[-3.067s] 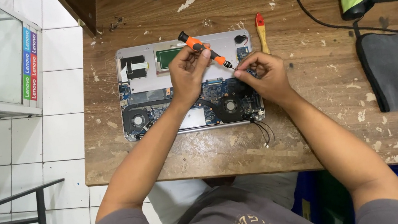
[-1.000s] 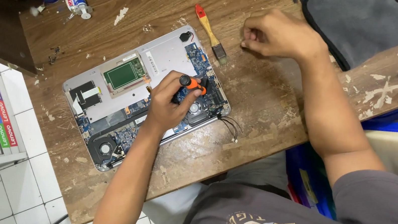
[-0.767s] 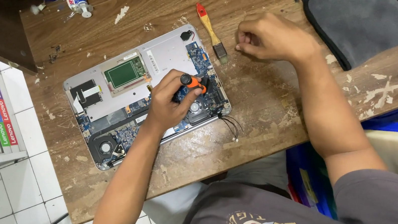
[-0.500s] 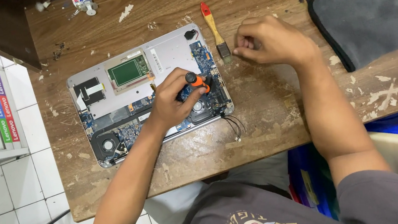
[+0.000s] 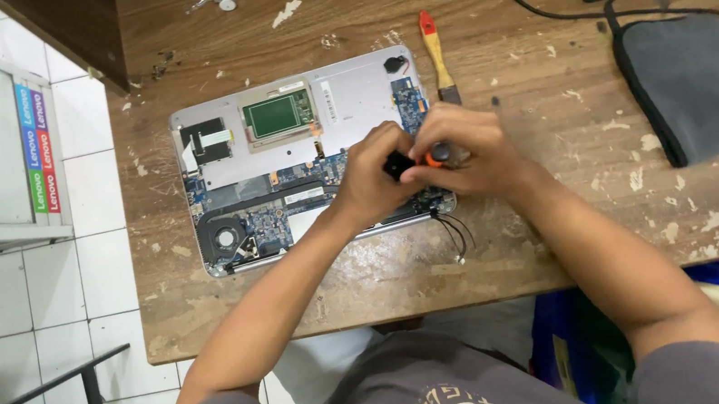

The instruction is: The person uses a screwdriver to remove screws from the internal components of a disassembled laptop. They then lift and remove a fan assembly from the motherboard area.

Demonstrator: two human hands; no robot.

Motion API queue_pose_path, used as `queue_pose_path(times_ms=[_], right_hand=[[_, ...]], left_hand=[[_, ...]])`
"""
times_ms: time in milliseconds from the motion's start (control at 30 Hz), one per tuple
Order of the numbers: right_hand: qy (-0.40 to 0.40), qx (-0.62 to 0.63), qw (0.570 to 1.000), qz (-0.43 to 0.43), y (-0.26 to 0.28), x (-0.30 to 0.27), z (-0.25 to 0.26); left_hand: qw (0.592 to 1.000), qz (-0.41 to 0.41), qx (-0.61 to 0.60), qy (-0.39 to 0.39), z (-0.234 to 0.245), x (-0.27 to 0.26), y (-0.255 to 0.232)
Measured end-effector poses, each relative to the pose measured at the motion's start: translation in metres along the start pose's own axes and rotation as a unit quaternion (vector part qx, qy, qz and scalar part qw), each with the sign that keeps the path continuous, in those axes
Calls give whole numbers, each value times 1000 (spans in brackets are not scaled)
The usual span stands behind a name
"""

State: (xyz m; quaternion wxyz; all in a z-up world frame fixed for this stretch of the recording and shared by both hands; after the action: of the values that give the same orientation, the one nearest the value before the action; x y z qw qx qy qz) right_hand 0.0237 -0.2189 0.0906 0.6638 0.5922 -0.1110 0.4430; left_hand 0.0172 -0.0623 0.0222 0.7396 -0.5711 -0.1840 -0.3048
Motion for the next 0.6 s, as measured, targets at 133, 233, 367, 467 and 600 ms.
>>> queue_pose_path(times_ms=[133, 233, 367, 467, 600], right_hand=[[12, 35, 999, 19, 5, 3, -9], [43, 21, 999, -9, 7, 4, -9], [107, 2, 993, -55, 7, 4, -10], [136, -11, 990, -45, -1, -4, -10], [174, -69, 982, 3, -31, -31, -12]], left_hand=[[999, 39, 7, 8, -2, -6, 4], [999, 53, -11, 0, 6, 0, -5], [995, -30, -92, 7, 20, 15, -37], [992, -104, -71, -18, 20, 18, -53], [984, -176, -4, -40, 4, 24, -62]])
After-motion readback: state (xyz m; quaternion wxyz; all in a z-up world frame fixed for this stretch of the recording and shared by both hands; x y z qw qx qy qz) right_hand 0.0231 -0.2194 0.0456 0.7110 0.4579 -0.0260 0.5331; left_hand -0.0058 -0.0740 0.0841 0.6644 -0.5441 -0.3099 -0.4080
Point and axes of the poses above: each hand's wrist, its own x-axis towards the middle knuckle, its own z-axis out of the back of the hand, y = z × x, the point moved 5 cm from there along x, towards the middle knuckle, and after that the axes turned 4 degrees about x, right-handed, at the moved point
